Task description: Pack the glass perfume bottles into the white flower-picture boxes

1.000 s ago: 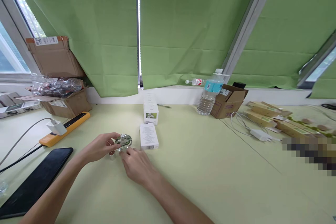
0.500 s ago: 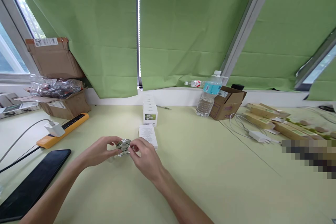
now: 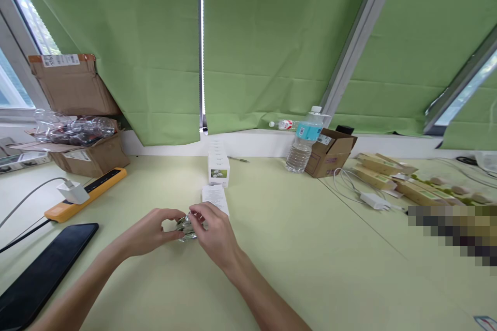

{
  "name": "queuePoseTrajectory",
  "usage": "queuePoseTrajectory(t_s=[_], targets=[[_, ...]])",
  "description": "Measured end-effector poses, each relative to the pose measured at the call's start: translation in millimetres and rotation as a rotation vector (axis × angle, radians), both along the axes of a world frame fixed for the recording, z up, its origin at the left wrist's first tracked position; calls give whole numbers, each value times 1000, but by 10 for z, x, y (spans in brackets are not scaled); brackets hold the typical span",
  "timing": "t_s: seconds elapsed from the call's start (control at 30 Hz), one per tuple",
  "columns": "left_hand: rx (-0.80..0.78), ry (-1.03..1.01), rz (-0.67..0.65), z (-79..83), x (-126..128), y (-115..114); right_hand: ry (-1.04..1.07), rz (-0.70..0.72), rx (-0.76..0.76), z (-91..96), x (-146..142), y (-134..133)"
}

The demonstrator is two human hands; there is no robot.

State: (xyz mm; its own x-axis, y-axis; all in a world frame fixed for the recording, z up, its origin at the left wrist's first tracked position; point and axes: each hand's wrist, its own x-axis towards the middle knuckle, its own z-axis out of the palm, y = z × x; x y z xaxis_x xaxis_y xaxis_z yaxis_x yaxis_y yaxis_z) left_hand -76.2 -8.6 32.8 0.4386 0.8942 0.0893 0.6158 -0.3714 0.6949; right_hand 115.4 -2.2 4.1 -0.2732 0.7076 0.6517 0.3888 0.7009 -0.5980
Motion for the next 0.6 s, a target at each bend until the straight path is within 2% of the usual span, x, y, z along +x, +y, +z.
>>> queuePoseTrajectory(t_s=[0.43,0.6], targets=[[26,0,-3,-2,63,-34,-144,-22,110,-46,22,16],[20,16,-13,-4,63,-37,-226,-50,235,-35,23,14]])
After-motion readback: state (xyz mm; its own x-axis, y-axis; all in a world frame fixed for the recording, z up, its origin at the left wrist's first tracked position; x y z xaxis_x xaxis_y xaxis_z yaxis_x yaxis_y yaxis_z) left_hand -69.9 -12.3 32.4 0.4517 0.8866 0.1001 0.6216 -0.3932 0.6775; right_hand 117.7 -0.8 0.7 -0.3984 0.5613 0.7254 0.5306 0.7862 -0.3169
